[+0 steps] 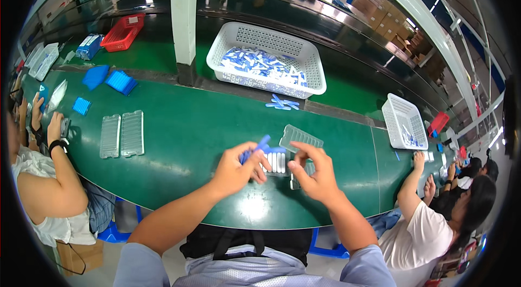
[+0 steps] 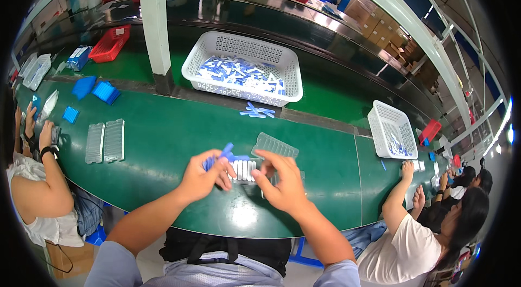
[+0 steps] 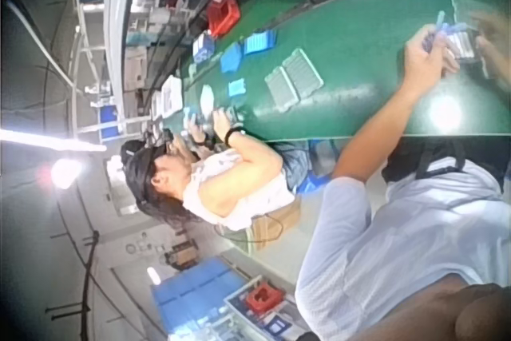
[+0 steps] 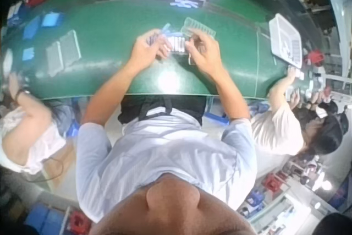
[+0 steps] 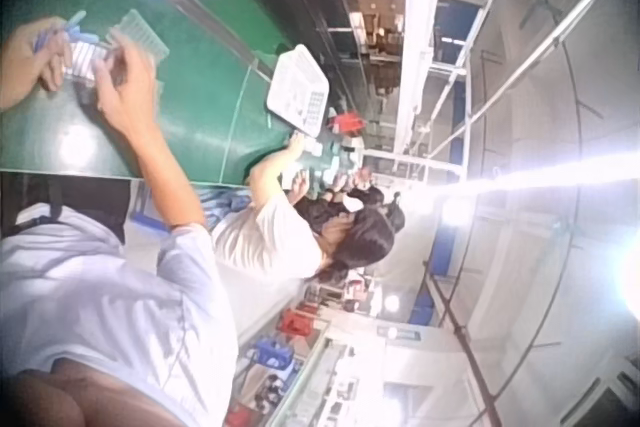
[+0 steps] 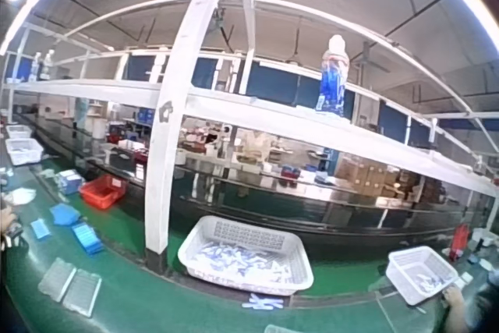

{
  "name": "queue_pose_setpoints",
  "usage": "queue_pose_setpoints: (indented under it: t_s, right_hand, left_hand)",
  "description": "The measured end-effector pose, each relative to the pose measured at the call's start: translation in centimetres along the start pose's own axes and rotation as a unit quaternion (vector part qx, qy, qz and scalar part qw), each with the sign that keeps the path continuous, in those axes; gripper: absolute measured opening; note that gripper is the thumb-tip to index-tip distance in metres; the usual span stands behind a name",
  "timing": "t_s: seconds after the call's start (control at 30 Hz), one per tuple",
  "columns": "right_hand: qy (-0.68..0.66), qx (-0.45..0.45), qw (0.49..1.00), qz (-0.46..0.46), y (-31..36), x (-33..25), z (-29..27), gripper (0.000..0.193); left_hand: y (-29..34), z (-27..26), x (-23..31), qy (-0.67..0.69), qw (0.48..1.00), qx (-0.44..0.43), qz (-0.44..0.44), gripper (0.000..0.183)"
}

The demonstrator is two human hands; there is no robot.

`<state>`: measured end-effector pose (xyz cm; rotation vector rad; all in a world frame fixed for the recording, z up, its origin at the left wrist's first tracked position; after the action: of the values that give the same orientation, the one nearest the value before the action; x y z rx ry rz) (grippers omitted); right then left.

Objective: The person places plastic strips into the slots of clear plastic trays by hand and grabs additional strips from a basket.

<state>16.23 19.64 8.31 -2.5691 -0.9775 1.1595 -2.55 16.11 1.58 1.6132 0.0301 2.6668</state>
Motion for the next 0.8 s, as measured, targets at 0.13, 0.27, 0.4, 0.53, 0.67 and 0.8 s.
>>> queue_pose_setpoints:
  t_s: [0.13, 0.27, 0.4, 0.53, 0.67, 0.8]
  right_hand:
    - [-0.193, -0.031, 0.976, 0.099, -0.8, 1.3, 1.7, 0.019]
    - [-0.278, 0.120, 0.932, 0.198, -1.8, 5.0, -1.8, 0.012]
    - [-0.282, 0.117, 0.934, 0.186, -1.9, 4.9, -2.4, 0.012]
    - [-0.295, 0.097, 0.932, 0.188, -2.4, 5.6, -2.2, 0.010]
    - [-0.334, 0.067, 0.916, 0.211, -3.2, 7.0, -2.1, 0.009]
    - [-0.352, 0.027, 0.908, 0.225, -4.2, 8.9, -2.0, 0.010]
  left_hand:
    - [1.2, 2.3, -0.8, -0.019, 0.992, -0.114, -0.052, 0.027]
    - [1.1, 2.2, -0.5, -0.048, 0.992, -0.115, -0.036, 0.029]
    - [0.8, 1.2, -0.4, -0.063, 0.996, -0.069, -0.011, 0.032]
    - [0.8, 0.8, -0.6, -0.052, 0.997, -0.045, -0.022, 0.030]
    - [0.4, 0.7, -0.5, -0.069, 0.997, -0.034, -0.028, 0.035]
    - [0.0, 0.7, -1.0, -0.086, 0.995, -0.019, -0.038, 0.033]
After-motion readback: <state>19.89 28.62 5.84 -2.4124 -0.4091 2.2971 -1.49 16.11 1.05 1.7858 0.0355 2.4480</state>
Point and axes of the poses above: each hand's wrist, its own y-axis away from the middle knuckle, its own z-axis out of the palm, x = y × z, the point moved 6 cm from there along -y, towards the middle knuckle, and after that the axes turned 6 degrees about y, right-handed, at the moved point
